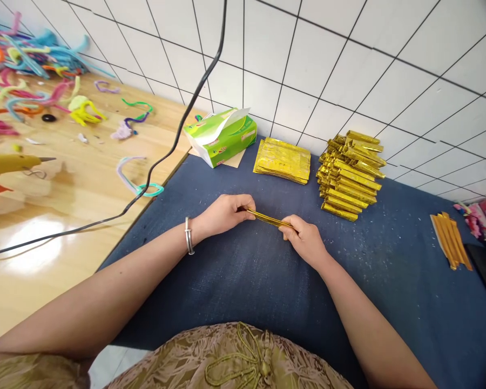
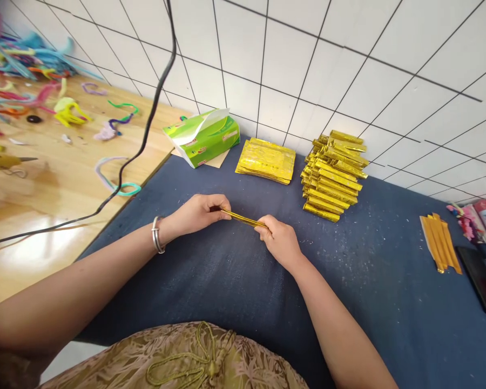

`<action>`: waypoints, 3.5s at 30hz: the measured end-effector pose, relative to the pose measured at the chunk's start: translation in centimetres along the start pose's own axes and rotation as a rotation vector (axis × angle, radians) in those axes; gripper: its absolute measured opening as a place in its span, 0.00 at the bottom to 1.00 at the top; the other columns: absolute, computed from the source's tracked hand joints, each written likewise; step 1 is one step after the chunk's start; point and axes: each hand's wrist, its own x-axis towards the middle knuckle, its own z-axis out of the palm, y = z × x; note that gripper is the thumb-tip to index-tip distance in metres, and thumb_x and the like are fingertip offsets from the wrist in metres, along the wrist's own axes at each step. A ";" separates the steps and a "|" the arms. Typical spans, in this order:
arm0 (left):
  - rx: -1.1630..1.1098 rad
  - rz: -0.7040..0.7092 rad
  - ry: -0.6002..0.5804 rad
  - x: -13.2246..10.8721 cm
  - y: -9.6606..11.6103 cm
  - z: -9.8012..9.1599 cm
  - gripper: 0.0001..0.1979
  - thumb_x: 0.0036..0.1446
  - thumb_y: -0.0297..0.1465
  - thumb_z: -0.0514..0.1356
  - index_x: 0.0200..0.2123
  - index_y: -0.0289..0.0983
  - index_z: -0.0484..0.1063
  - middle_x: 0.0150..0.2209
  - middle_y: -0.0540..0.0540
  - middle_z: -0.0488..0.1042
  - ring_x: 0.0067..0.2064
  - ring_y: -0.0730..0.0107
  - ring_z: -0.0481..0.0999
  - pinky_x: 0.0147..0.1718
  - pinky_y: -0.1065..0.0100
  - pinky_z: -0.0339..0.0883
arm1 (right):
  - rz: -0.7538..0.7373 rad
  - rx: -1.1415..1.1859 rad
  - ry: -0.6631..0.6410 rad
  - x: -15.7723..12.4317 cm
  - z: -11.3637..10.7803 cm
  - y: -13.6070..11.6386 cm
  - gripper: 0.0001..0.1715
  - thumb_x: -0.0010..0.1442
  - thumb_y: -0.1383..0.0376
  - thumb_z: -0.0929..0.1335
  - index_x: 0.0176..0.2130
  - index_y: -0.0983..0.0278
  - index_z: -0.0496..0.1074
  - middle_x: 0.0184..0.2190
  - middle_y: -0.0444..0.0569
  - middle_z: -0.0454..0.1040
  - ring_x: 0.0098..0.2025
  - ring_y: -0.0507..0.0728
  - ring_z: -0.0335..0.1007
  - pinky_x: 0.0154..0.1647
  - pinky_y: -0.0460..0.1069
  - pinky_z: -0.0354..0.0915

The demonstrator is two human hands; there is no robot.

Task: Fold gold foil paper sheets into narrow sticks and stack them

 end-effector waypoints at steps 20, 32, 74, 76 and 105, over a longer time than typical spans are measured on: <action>0.698 0.252 -0.152 -4.1 0.8 -0.6 0.21 0.62 0.26 0.46 0.58 0.39 0.60 0.59 0.44 0.62 0.59 0.64 0.61 0.55 0.61 0.55 | -0.311 -0.825 -0.086 -1.2 -0.5 -2.6 0.23 0.65 0.71 0.55 0.58 0.68 0.59 0.43 0.56 0.69 0.42 0.60 0.58 0.35 0.54 0.56; 0.757 0.226 -0.136 -5.9 2.3 1.2 0.20 0.63 0.26 0.45 0.58 0.36 0.60 0.59 0.41 0.61 0.62 0.61 0.56 0.56 0.60 0.56 | -0.184 -0.843 -0.080 -2.0 1.5 -4.1 0.25 0.63 0.73 0.55 0.58 0.69 0.59 0.43 0.60 0.68 0.43 0.63 0.60 0.34 0.56 0.59; 0.702 0.200 -0.039 -5.0 2.6 4.6 0.28 0.64 0.43 0.42 0.63 0.35 0.50 0.64 0.41 0.51 0.66 0.61 0.47 0.62 0.58 0.44 | -0.137 -0.508 -0.033 -3.2 3.4 -2.5 0.39 0.64 0.48 0.51 0.64 0.69 0.46 0.66 0.55 0.43 0.68 0.59 0.31 0.66 0.57 0.36; 0.714 0.201 -0.031 -5.1 2.5 4.9 0.28 0.64 0.43 0.42 0.63 0.35 0.49 0.64 0.41 0.51 0.66 0.61 0.47 0.62 0.58 0.45 | -0.120 -0.485 -0.046 -2.9 3.1 -2.9 0.39 0.64 0.47 0.49 0.64 0.70 0.48 0.66 0.55 0.45 0.68 0.59 0.33 0.66 0.57 0.37; 0.707 0.212 -0.049 -5.5 2.2 2.7 0.26 0.64 0.42 0.42 0.63 0.39 0.50 0.63 0.43 0.54 0.64 0.64 0.54 0.60 0.59 0.48 | -0.181 -0.494 -0.069 -1.8 3.8 -2.5 0.40 0.63 0.47 0.52 0.65 0.67 0.44 0.66 0.52 0.41 0.68 0.58 0.30 0.66 0.57 0.37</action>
